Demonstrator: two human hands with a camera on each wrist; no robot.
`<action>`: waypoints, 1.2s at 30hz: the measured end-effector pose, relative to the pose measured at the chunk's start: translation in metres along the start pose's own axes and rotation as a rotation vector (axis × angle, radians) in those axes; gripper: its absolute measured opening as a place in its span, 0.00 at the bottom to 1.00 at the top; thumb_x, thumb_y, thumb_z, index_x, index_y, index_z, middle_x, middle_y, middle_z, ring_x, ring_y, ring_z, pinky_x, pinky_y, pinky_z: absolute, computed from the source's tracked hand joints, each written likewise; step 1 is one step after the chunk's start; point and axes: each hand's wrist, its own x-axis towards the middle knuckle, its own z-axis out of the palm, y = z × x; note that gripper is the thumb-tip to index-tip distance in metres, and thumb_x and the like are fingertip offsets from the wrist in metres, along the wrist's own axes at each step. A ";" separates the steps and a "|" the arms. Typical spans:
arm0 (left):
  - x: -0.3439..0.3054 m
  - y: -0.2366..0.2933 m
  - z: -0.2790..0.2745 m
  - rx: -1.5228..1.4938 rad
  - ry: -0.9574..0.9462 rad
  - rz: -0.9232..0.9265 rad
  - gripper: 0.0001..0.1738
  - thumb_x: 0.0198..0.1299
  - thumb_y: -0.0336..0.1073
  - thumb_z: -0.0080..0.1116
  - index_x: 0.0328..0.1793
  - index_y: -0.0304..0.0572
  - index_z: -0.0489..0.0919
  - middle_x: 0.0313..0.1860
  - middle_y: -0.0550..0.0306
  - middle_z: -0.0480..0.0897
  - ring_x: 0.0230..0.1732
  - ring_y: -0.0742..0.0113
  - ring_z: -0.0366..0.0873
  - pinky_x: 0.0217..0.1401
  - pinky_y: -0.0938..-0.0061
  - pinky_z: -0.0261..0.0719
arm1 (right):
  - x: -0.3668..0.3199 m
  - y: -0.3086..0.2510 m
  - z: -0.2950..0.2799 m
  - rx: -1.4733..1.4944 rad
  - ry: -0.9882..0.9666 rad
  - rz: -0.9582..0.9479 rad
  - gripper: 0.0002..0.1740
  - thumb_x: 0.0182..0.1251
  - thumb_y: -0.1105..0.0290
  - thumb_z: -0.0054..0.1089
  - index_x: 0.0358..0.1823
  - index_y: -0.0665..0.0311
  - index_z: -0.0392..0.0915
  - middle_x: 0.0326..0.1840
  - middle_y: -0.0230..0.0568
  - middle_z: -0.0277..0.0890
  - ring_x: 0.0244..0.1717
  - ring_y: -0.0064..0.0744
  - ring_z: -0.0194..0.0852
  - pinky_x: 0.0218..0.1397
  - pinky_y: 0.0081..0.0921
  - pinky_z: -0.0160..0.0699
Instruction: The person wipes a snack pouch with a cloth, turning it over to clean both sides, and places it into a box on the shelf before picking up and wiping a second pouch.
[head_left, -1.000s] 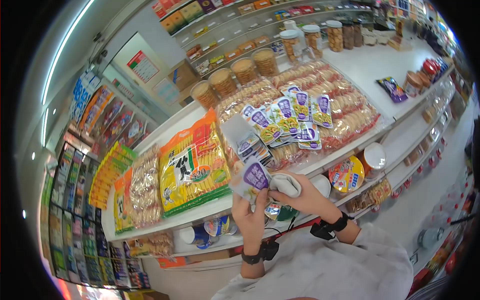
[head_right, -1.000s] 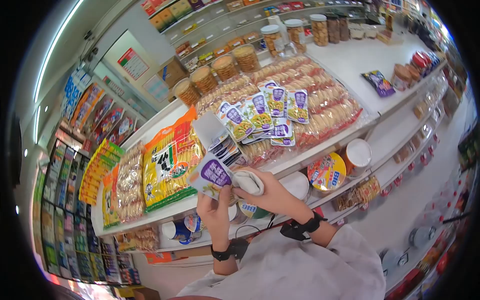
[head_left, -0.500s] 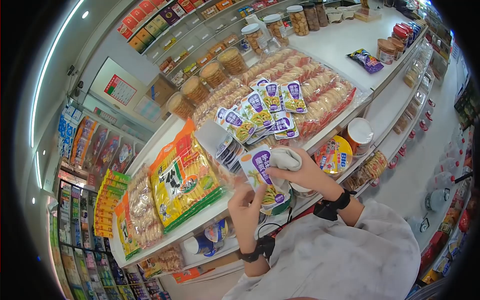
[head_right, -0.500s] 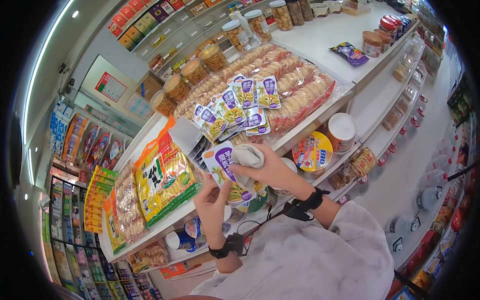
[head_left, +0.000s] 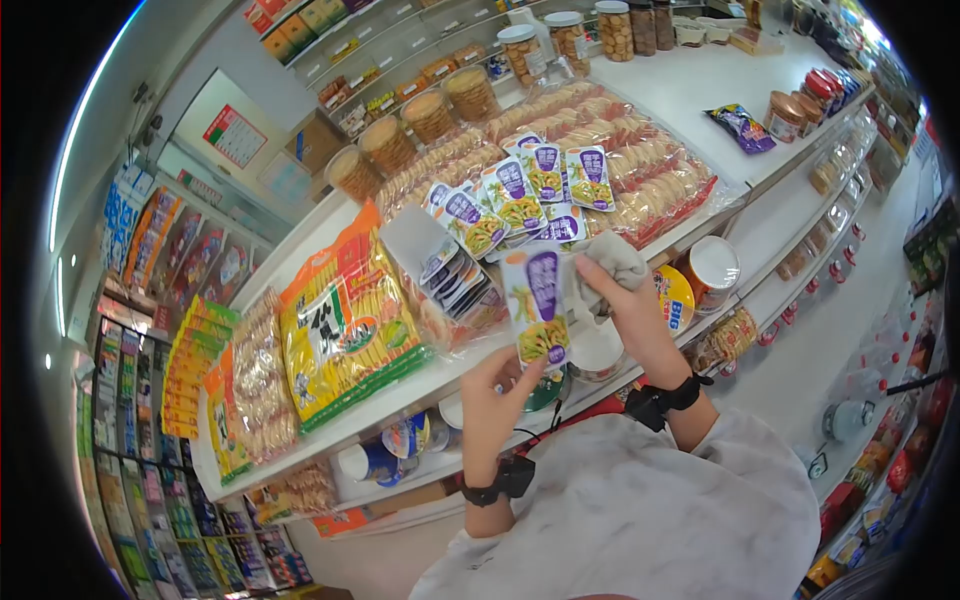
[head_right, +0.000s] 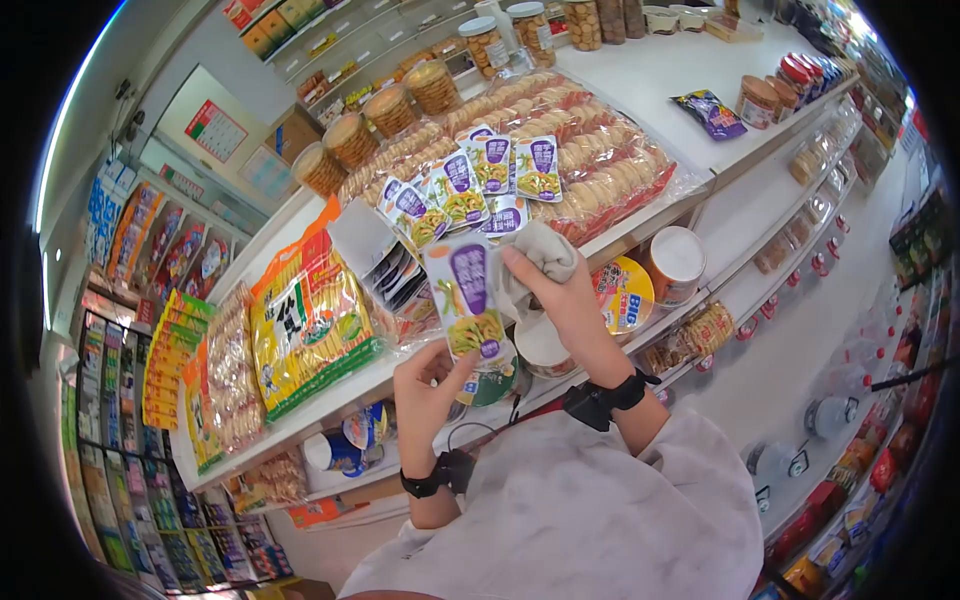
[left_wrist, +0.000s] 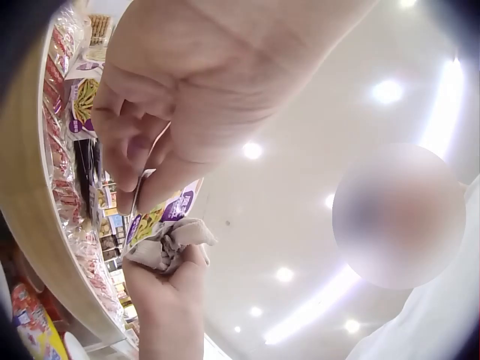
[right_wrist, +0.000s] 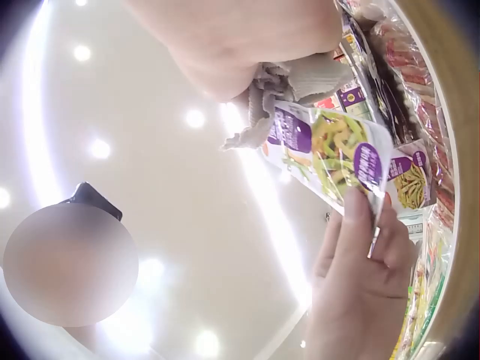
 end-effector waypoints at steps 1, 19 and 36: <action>0.000 -0.002 0.000 -0.021 0.048 -0.004 0.13 0.61 0.29 0.69 0.50 0.30 0.84 0.29 0.64 0.84 0.26 0.85 0.72 0.30 0.86 0.66 | -0.001 0.003 -0.001 -0.055 -0.059 0.025 0.17 0.66 0.66 0.70 0.50 0.67 0.79 0.43 0.31 0.82 0.43 0.16 0.78 0.48 0.19 0.76; -0.006 0.000 -0.024 -0.232 0.307 0.067 0.14 0.72 0.35 0.57 0.55 0.35 0.84 0.31 0.59 0.84 0.31 0.78 0.78 0.30 0.81 0.73 | 0.065 0.021 0.011 -0.416 -0.051 -0.192 0.19 0.61 0.66 0.73 0.47 0.71 0.80 0.39 0.38 0.83 0.39 0.23 0.80 0.41 0.24 0.79; -0.013 -0.004 -0.051 -0.202 0.404 0.056 0.13 0.73 0.34 0.55 0.52 0.32 0.83 0.28 0.64 0.80 0.25 0.82 0.70 0.28 0.85 0.64 | 0.065 0.050 0.047 -0.911 0.026 -0.633 0.28 0.52 0.75 0.70 0.55 0.68 0.70 0.52 0.53 0.76 0.52 0.56 0.77 0.54 0.41 0.78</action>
